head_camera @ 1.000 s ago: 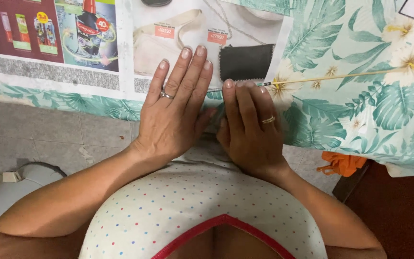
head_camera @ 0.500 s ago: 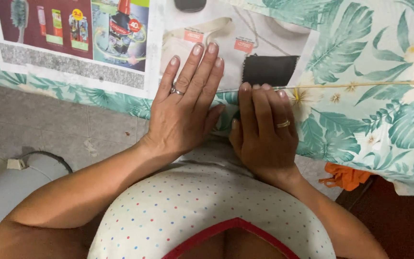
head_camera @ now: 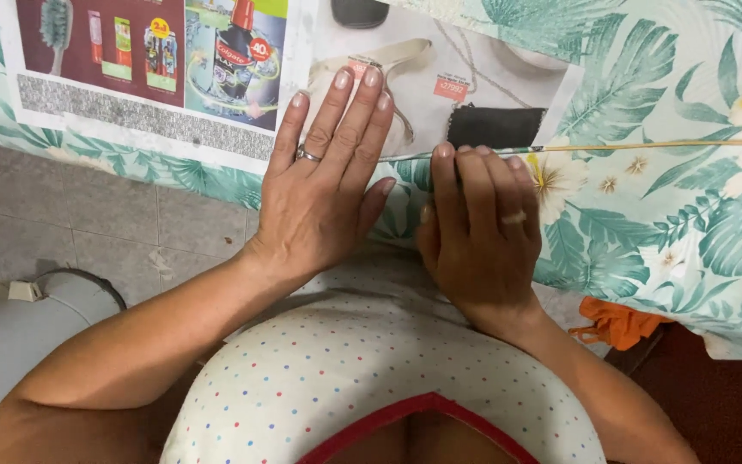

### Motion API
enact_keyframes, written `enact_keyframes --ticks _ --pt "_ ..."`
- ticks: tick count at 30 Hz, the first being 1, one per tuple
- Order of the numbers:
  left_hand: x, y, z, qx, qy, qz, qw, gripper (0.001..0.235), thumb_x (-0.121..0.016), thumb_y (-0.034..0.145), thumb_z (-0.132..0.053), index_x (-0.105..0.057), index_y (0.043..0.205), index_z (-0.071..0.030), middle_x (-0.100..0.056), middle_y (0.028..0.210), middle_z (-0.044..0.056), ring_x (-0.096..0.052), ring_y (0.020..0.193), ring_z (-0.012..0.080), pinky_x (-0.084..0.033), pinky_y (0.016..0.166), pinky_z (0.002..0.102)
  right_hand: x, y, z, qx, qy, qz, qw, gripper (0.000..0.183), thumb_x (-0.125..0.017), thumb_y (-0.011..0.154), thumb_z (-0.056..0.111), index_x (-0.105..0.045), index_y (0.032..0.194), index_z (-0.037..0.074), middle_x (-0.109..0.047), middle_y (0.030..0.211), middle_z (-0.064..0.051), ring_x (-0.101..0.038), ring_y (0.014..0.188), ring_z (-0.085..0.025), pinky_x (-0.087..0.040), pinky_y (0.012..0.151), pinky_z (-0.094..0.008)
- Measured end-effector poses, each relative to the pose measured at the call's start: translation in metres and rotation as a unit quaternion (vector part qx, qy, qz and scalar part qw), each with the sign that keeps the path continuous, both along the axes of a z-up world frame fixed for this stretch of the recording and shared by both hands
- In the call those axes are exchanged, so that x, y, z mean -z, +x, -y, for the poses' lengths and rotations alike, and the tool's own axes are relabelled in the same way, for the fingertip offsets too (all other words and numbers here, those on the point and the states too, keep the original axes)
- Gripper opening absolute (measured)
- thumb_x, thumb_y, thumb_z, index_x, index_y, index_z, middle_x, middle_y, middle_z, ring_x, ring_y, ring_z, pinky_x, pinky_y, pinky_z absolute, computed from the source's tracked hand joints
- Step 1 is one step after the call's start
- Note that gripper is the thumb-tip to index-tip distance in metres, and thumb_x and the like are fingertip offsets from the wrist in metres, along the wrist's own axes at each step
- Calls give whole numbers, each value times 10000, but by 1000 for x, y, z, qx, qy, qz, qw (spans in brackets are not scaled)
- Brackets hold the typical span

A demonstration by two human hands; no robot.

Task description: Rolling magazine paper strips into thin tubes using a wooden stick and folding pages for a craft project.

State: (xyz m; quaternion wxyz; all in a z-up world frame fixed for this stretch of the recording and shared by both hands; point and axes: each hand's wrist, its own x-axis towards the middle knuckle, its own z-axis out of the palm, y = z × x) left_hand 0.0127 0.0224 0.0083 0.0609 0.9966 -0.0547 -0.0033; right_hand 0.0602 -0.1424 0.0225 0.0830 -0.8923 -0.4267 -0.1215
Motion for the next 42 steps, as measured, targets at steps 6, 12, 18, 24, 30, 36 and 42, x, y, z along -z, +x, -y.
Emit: enact_keyframes --ticks 6,12,18,24,30,36,42 --pt "-2 2 -3 -19 4 2 1000 633 -619 906 -309 -364 1396 -2 -305 1439 144 -289 1339 275 -221 1100 414 5 -1 -5 0 -22 20 1000 484 -248 962 237 -606 1181 -4 -572 1150 -181 -553 1064 -315 -428 966 -403" --pt "-3 2 -7 -31 -10 13 999 618 -632 897 -272 -377 1388 4 -318 1430 148 -307 1335 280 -239 1097 428 1 5 -9 -8 0 24 1000 411 -302 966 194 -623 1133 -1 -567 1159 -175 -554 1080 -307 -428 958 -421" --pt "-3 2 -10 -39 -17 10 999 651 -695 883 -266 -386 1385 10 -306 1429 160 -280 1332 310 -232 1097 453 1 7 -11 -5 -2 -4 1000 403 -312 965 219 -574 1171 -7 -531 1107 -154 -536 1000 -294 -443 925 -424" --pt "-6 4 -14 -57 -50 13 997 632 -705 902 -183 -353 1380 31 -298 1428 186 -284 1346 313 -223 1112 454 2 8 -16 -4 -26 30 999 492 -271 970 277 -593 1206 -11 -565 1165 -161 -530 1093 -286 -421 993 -383" --pt "-5 5 -20 -75 -35 19 996 674 -748 886 -180 -341 1385 20 -297 1432 174 -292 1350 308 -232 1112 456 3 11 -17 -16 -12 -1 1000 395 -333 974 194 -580 1206 -8 -535 1219 -193 -522 1139 -339 -422 991 -442" --pt "-6 6 -23 -95 -39 -2 995 543 -616 1002 -192 -317 1406 12 -254 1451 157 -254 1370 293 -209 1126 452 4 13 -18 -20 2 -4 1000 391 -313 977 217 -534 1209 -7 -505 1113 -179 -510 1010 -351 -453 938 -462" --pt "-8 10 -26 -98 -28 -14 995 623 -703 993 -212 -298 1413 7 -246 1457 151 -235 1369 293 -191 1128 469 4 15 -22 -37 16 -17 999 446 -318 966 231 -536 1223 -61 -551 1128 -199 -546 1073 -354 -399 1009 -457"
